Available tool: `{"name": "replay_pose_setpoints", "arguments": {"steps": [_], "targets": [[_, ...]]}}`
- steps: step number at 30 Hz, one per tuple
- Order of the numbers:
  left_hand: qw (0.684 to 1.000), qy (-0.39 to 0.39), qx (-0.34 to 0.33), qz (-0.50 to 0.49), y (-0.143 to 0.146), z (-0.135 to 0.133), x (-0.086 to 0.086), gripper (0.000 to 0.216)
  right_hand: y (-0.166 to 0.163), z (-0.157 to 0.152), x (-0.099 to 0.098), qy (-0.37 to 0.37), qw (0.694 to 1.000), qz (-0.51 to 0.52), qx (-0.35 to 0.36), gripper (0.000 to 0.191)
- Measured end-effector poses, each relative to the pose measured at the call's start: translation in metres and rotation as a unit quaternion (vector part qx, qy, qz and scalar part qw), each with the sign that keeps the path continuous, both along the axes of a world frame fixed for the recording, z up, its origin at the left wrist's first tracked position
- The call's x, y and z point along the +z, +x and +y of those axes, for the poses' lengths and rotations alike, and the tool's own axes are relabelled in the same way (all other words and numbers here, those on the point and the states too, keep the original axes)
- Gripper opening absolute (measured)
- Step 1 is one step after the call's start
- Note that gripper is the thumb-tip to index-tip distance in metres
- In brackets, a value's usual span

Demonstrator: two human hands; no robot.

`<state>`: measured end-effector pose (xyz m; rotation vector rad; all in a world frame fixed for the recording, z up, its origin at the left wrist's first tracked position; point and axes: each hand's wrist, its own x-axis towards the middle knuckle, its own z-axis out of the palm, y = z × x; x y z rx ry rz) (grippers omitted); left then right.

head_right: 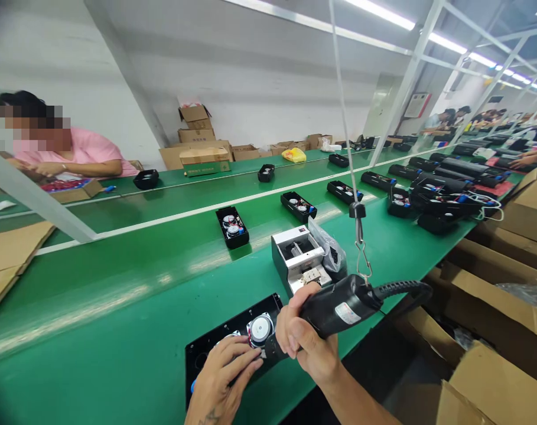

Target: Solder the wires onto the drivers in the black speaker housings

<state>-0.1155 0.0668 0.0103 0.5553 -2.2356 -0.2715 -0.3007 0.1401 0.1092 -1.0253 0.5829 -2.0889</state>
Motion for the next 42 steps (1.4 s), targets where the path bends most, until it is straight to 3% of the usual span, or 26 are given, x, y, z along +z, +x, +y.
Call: {"name": "replay_pose_setpoints", "arguments": {"steps": [6, 16, 21, 25, 28, 42], "targets": [[0.998, 0.054, -0.001, 0.027, 0.004, 0.001, -0.014, 0.019, 0.004, 0.003, 0.009, -0.005, 1.0, 0.0, -0.004, 0.011], [1.0, -0.01, -0.001, -0.002, 0.003, 0.007, 0.005, 0.009, 0.009, 0.01, -0.001, -0.01, 1.0, 0.016, 0.025, 0.008], [0.994, -0.045, 0.08, -0.057, -0.003, 0.004, 0.001, 0.046, 0.004, 0.003, -0.015, 0.014, 0.998, 0.06, -0.011, 0.008], [0.984, -0.062, 0.074, -0.149, -0.005, -0.001, -0.015, 0.019, -0.001, -0.006, -0.032, 0.04, 0.996, 0.069, -0.047, 0.009], [0.984, -0.071, 0.066, -0.153, -0.006, -0.001, -0.025, 0.004, -0.004, -0.011, -0.043, 0.056, 0.994, 0.076, -0.051, 0.012], [0.99, -0.05, 0.052, -0.118, -0.008, 0.002, -0.021, 0.019, 0.003, -0.025, -0.055, 0.061, 0.995, 0.075, -0.015, 0.014]]}}
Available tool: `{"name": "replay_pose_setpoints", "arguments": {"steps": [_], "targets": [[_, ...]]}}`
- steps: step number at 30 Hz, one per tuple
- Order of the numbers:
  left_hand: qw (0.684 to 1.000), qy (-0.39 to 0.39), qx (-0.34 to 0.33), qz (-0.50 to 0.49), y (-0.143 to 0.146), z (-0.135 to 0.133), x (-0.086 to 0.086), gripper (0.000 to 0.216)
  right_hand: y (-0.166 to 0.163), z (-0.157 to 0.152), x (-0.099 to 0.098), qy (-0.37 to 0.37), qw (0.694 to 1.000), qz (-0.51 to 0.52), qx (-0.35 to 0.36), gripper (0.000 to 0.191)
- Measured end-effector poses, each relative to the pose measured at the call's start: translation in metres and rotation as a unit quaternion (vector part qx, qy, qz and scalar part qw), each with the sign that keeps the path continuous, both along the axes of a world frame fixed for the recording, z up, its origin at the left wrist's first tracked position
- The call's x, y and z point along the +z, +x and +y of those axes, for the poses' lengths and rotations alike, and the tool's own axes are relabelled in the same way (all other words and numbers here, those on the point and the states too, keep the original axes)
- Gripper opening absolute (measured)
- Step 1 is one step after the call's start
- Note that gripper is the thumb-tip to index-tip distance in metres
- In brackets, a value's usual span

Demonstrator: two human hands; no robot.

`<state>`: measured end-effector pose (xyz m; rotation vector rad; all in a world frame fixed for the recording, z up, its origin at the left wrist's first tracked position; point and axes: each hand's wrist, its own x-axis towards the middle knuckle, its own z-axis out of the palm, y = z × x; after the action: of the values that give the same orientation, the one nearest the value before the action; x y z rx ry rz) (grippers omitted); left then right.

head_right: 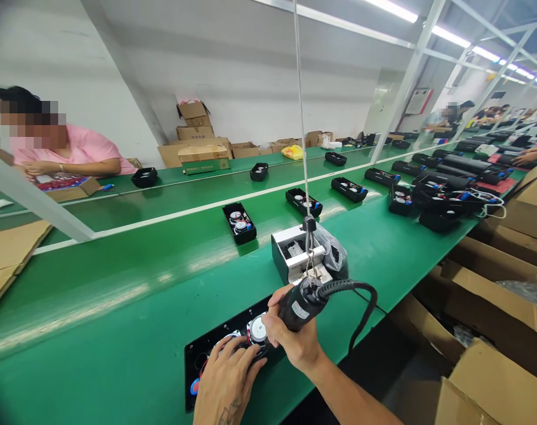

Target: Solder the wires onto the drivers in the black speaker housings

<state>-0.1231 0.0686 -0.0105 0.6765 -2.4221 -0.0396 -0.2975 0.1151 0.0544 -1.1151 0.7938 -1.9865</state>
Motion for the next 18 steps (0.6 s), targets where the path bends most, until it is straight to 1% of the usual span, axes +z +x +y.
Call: {"name": "replay_pose_setpoints", "arguments": {"steps": [4, 7, 10, 12, 15, 18], "targets": [[1.0, 0.018, 0.01, 0.006, -0.001, 0.0, -0.003, 0.025, 0.003, -0.002, 0.0, 0.009, 1.0, 0.011, -0.001, 0.014], [0.999, 0.032, 0.01, 0.005, -0.002, 0.002, -0.011, 0.029, 0.007, -0.001, 0.002, 0.021, 0.999, 0.041, 0.003, 0.014], [0.999, 0.038, 0.02, 0.033, -0.004, 0.005, -0.021, 0.039, 0.01, 0.002, 0.006, 0.025, 0.995, 0.097, -0.003, 0.013], [0.998, 0.041, 0.028, 0.049, -0.003, 0.005, -0.024, 0.045, 0.011, 0.004, 0.008, 0.024, 0.988, 0.152, -0.024, 0.015], [0.999, 0.028, 0.005, 0.016, 0.002, 0.0, -0.024, 0.039, 0.012, 0.006, 0.007, 0.024, 0.979, 0.197, -0.046, 0.02], [0.999, 0.013, -0.031, -0.042, 0.008, -0.006, -0.028, 0.021, 0.014, 0.006, 0.002, 0.023, 0.98, 0.192, -0.051, 0.018]]}}
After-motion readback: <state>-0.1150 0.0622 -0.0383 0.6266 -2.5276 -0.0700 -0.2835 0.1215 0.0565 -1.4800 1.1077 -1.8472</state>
